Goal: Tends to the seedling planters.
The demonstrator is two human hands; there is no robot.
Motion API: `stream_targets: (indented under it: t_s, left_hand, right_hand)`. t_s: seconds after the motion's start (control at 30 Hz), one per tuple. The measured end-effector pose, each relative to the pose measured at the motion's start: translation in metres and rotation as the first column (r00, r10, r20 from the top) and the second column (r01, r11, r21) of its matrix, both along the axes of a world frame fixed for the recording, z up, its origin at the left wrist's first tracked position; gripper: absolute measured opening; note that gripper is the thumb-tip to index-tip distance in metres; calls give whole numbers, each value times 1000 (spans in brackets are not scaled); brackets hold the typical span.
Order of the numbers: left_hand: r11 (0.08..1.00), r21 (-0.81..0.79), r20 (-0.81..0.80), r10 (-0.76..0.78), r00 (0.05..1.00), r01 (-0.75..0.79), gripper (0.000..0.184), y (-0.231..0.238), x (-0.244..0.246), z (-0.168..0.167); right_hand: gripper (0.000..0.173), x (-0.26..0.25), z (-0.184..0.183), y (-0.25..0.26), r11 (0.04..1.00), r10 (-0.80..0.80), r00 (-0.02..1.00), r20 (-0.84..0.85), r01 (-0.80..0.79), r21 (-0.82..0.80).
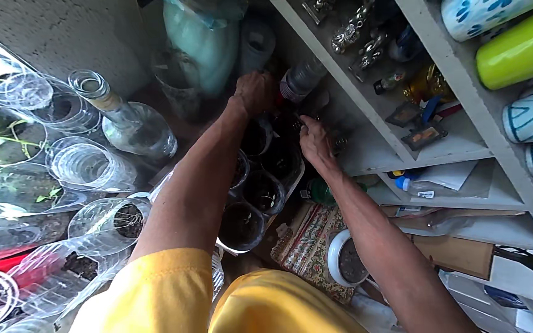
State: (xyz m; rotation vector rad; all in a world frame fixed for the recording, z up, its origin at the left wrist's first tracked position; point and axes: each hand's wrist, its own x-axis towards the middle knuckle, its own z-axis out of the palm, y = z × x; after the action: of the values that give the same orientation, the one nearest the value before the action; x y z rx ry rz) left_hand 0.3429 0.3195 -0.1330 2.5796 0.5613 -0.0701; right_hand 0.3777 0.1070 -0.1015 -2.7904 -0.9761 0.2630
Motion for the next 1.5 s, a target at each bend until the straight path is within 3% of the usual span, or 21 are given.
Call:
stream_targets:
  t_s: [0.27,0.53,0.87,0.97,1.17,1.33,1.43,1.5]
  left_hand:
    - [999,30,-27,11,1000,-10,53,-3,1,5]
    - [999,13,16,50,999,-50,51,0,-1,-2]
    - [999,4,11,-34,999,33,53,5,-2,-5]
    - [998,-2,28,-66,997,66,44,7,-3,-6]
    - [995,-34,84,-91,992,95,30,13,-19,10]
    - [1000,-1,133,-1,991,2,32,15,-31,21]
    - [999,5,90,36,995,-36,30,7,-30,21]
    - [1000,-7,57,21,998,-21,31,0,-29,21]
  right_hand:
    - [43,-19,8,-1,974,144,983,112,-121,-190]
    - [41,-12,33,-4,951,199,980,11,-190,-243]
    - [39,-5,73,-31,978,186,982,-19,-187,-90]
    - [40,-8,80,-33,986,153,987,45,-149,-77]
    - [45,-16,73,-31,973,183,967,175,-154,-170]
    - [45,-19,44,-23,975,221,927,302,-197,-107]
    - [46,-21,33,-19,974,203,955,216,-175,-143]
    - [46,-23,28,-20,983,186,943,275,-175,-64]
